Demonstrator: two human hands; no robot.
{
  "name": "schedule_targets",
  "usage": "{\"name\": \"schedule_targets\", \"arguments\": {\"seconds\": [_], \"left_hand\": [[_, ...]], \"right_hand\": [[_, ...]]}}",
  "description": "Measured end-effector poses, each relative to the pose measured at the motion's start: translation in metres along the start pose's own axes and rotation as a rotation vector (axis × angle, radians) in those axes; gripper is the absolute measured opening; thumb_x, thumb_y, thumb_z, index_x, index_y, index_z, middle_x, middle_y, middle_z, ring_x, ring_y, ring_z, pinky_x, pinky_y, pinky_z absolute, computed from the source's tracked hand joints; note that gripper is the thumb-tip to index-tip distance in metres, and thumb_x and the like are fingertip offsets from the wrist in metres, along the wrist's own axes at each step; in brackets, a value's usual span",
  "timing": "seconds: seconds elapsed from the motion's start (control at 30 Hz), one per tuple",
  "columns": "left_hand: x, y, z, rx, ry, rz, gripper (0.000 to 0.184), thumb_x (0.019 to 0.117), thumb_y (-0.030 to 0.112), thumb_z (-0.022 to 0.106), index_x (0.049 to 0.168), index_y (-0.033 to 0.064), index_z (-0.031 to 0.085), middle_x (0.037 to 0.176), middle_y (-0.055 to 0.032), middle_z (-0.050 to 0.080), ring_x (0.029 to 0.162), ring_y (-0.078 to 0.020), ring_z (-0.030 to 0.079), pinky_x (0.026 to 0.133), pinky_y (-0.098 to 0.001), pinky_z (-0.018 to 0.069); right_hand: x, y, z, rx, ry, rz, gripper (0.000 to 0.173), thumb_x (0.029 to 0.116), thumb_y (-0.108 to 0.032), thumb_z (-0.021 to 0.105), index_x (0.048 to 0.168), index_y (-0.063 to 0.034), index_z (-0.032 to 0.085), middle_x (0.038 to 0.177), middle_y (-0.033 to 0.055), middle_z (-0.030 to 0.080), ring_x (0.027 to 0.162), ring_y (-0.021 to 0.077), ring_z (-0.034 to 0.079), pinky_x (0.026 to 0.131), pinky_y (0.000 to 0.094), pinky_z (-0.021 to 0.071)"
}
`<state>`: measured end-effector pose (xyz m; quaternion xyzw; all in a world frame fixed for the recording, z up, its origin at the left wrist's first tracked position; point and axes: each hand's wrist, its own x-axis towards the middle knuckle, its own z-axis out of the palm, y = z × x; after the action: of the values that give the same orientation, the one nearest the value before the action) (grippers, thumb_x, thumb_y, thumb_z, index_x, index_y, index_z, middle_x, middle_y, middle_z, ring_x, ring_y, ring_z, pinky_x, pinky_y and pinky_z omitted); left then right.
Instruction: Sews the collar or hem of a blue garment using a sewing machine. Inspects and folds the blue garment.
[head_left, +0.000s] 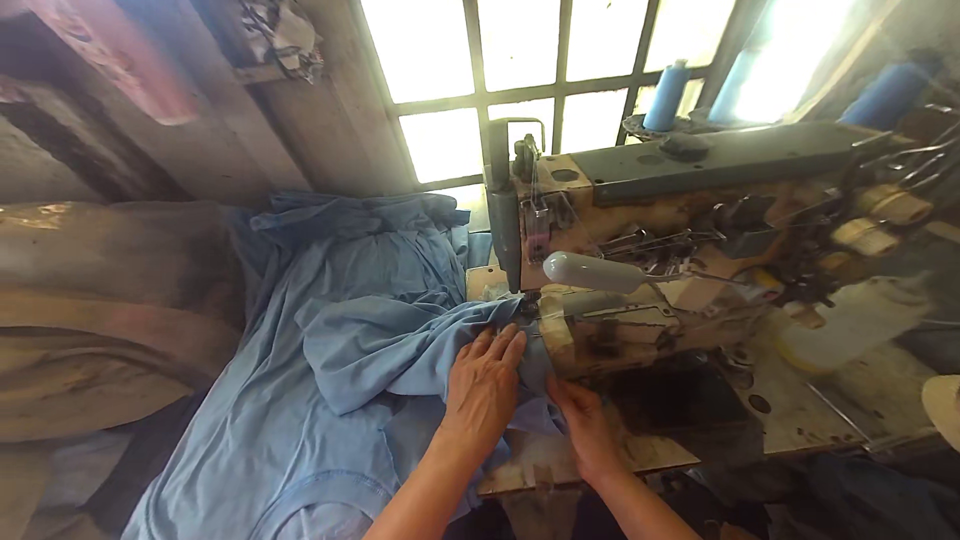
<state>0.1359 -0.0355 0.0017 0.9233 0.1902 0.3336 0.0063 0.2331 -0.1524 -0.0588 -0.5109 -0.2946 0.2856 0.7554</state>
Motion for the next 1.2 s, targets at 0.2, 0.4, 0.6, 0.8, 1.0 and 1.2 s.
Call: {"name": "schedule_targets", "arguments": {"seconds": [0.2, 0.4, 0.6, 0.8, 1.0, 1.2], "left_hand": [[-0.009, -0.005, 0.007, 0.008, 0.056, 0.056, 0.036, 0.0874, -0.004, 0.053, 0.112, 0.0063, 0.078, 0.124, -0.011, 0.074, 0.117, -0.0381, 0.069, 0.092, -0.0521, 0.0569], [0.008, -0.012, -0.003, -0.102, -0.062, 0.043, 0.036, 0.0886, -0.007, 0.049, 0.113, -0.0002, 0.075, 0.125, -0.0162, 0.072, 0.12, -0.0393, 0.067, 0.097, -0.052, 0.0555], [0.055, -0.039, -0.014, -0.222, -0.358, -0.036, 0.041, 0.0916, -0.014, 0.045, 0.12, -0.0022, 0.071, 0.133, -0.018, 0.067, 0.129, -0.0372, 0.061, 0.107, -0.054, 0.0474], [0.05, -0.067, 0.009, -0.102, 0.153, 0.244, 0.024, 0.0922, -0.004, 0.053, 0.094, 0.0026, 0.076, 0.111, -0.0141, 0.075, 0.116, -0.0347, 0.067, 0.101, -0.0517, 0.0495], [0.04, -0.062, -0.021, -0.377, -0.368, 0.191, 0.05, 0.1009, 0.045, 0.052, 0.114, -0.0001, 0.07, 0.132, -0.0176, 0.065, 0.126, -0.0359, 0.058, 0.105, -0.0535, 0.0444], [0.043, -0.041, -0.054, -0.541, -0.351, 0.317, 0.02, 0.0964, 0.016, 0.059, 0.097, -0.0011, 0.069, 0.095, -0.014, 0.071, 0.101, -0.0266, 0.067, 0.102, -0.0465, 0.0454]], "right_hand": [[-0.002, 0.01, -0.003, 0.073, 0.003, -0.033, 0.026, 0.0974, -0.01, 0.061, 0.076, -0.0148, 0.074, 0.068, -0.0124, 0.067, 0.064, -0.0067, 0.06, 0.064, 0.0134, 0.0505], [0.003, 0.01, -0.009, 0.15, -0.031, 0.039, 0.024, 0.0955, -0.008, 0.063, 0.078, -0.0149, 0.077, 0.073, -0.0107, 0.072, 0.07, -0.0056, 0.065, 0.07, 0.0151, 0.0541], [0.015, -0.006, 0.005, 0.091, -0.023, 0.139, 0.032, 0.1, -0.002, 0.054, 0.074, -0.0086, 0.071, 0.067, -0.0081, 0.068, 0.063, -0.0016, 0.064, 0.064, 0.0172, 0.0552], [0.019, -0.021, 0.01, 0.092, -0.059, 0.267, 0.029, 0.1053, -0.005, 0.049, 0.087, 0.0003, 0.071, 0.07, 0.0014, 0.072, 0.057, 0.0054, 0.067, 0.056, 0.0194, 0.0571], [0.017, -0.024, -0.019, -0.409, -0.031, -0.307, 0.024, 0.1012, -0.011, 0.056, 0.098, 0.0064, 0.073, 0.085, 0.0046, 0.074, 0.072, 0.0014, 0.068, 0.065, 0.0177, 0.0572], [0.039, -0.04, -0.012, -0.467, -0.289, -0.58, 0.032, 0.1046, -0.014, 0.053, 0.121, 0.0089, 0.067, 0.114, 0.0144, 0.072, 0.096, 0.0055, 0.068, 0.08, 0.0191, 0.0565]]}}
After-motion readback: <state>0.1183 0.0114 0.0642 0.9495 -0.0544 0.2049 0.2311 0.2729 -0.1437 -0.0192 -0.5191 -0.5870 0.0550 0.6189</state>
